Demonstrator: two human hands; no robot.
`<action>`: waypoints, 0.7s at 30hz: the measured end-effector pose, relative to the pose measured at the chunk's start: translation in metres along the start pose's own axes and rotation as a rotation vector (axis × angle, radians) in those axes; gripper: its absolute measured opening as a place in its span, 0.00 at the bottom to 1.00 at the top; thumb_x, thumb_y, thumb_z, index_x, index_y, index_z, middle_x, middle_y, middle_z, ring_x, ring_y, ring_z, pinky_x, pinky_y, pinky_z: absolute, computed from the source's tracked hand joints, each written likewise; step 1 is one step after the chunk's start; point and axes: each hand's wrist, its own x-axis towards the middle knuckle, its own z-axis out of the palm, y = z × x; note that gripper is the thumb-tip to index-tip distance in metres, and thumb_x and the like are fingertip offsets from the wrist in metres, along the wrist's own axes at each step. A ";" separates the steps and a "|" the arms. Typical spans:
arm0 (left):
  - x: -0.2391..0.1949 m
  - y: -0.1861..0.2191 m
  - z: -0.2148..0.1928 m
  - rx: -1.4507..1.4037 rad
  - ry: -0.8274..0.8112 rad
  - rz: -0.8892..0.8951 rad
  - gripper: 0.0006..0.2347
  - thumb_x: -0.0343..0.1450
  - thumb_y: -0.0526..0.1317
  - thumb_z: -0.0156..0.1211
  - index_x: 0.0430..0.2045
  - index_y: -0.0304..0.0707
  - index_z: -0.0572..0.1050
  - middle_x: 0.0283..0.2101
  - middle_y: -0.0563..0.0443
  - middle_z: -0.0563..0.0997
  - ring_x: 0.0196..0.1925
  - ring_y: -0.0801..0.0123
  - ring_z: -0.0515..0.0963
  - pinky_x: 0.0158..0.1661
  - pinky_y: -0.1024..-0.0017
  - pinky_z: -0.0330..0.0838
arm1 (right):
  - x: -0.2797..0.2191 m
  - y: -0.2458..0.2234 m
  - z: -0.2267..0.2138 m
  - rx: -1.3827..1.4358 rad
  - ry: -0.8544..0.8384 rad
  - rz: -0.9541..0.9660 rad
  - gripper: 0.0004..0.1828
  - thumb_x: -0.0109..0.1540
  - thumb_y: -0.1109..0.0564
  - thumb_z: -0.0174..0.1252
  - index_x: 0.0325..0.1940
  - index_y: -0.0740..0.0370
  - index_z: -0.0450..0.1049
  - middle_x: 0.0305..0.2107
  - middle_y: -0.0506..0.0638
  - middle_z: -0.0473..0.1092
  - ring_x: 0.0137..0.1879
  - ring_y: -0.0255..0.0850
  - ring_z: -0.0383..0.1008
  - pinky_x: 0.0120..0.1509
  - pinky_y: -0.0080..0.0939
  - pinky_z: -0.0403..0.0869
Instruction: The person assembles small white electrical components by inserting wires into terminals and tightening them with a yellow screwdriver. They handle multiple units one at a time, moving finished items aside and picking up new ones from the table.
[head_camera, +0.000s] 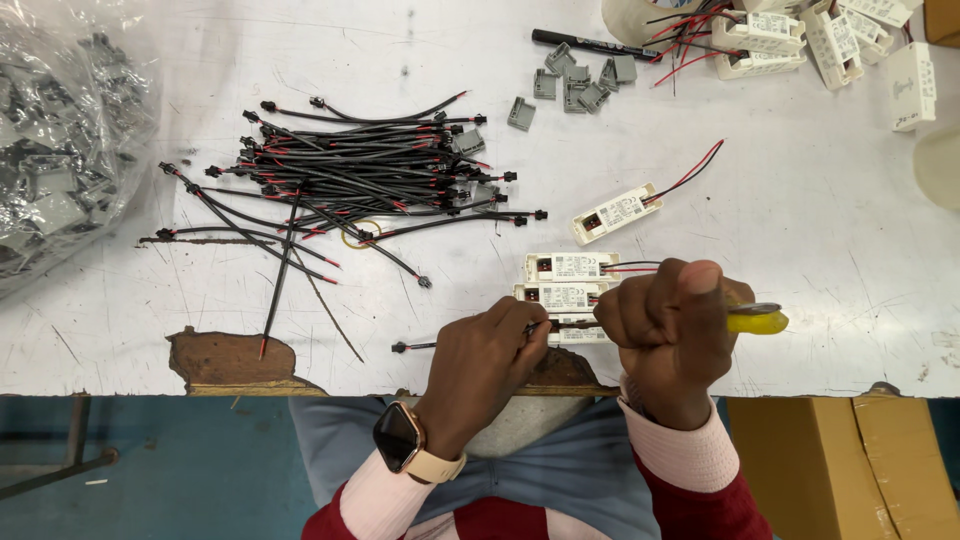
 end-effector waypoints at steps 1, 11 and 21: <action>-0.001 -0.001 0.000 -0.019 0.006 -0.002 0.04 0.71 0.36 0.64 0.31 0.33 0.78 0.31 0.48 0.82 0.24 0.64 0.83 0.23 0.68 0.72 | 0.000 0.000 -0.001 0.005 -0.001 0.003 0.34 0.76 0.43 0.49 0.19 0.54 0.48 0.09 0.41 0.43 0.14 0.28 0.42 0.22 0.35 0.46; -0.005 -0.003 0.002 -0.052 -0.066 -0.048 0.04 0.71 0.36 0.64 0.31 0.34 0.79 0.30 0.49 0.82 0.25 0.67 0.84 0.23 0.69 0.72 | -0.002 0.002 -0.001 -0.005 0.045 -0.021 0.33 0.75 0.45 0.51 0.19 0.55 0.49 0.11 0.41 0.43 0.15 0.28 0.43 0.21 0.34 0.46; -0.004 -0.006 0.001 -0.168 -0.064 -0.120 0.05 0.70 0.37 0.65 0.33 0.34 0.80 0.33 0.47 0.84 0.27 0.64 0.86 0.26 0.70 0.76 | -0.005 0.001 -0.003 0.055 0.049 0.006 0.31 0.74 0.49 0.52 0.20 0.55 0.50 0.12 0.41 0.44 0.16 0.29 0.44 0.22 0.35 0.47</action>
